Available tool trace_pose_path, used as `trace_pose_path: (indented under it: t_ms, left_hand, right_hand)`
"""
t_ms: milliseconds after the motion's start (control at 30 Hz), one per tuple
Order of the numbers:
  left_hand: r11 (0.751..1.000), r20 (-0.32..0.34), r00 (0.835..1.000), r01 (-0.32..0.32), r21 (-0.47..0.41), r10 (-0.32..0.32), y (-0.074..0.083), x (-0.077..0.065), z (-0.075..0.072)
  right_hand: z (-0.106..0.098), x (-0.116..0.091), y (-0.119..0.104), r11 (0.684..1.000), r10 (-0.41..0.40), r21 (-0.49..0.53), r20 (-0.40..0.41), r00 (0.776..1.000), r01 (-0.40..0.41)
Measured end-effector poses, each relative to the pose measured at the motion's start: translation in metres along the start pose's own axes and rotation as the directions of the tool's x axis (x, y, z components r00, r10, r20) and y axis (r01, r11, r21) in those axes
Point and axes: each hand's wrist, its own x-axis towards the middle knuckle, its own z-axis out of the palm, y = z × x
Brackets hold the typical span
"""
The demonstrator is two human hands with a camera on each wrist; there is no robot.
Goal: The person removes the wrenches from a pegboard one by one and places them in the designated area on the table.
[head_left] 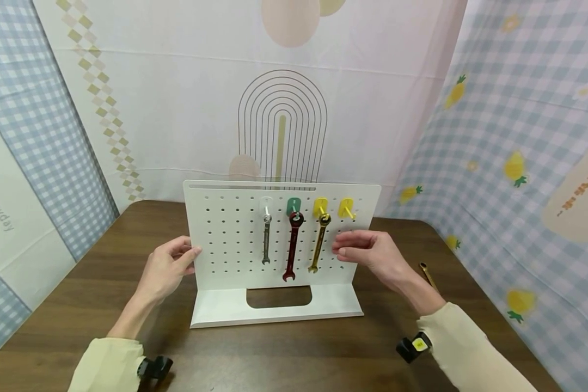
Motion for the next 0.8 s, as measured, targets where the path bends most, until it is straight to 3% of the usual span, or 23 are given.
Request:
trace_pose_path:
  t_ms: [433, 800]
  left_hand:
    - [1.0, -0.004, 1.0, 0.003, 0.003, -0.003, 0.001, -0.001, 0.001]
    - [1.0, -0.011, 1.0, -0.004, 0.009, 0.004, 0.001, -0.001, 0.001]
  right_hand:
    - [0.014, 0.011, 0.001, 0.997, -0.024, -0.067, -0.001, 1.0, 0.024]
    - [0.024, 0.019, 0.004, 0.995, 0.004, -0.1, 0.018, 1.0, -0.002]
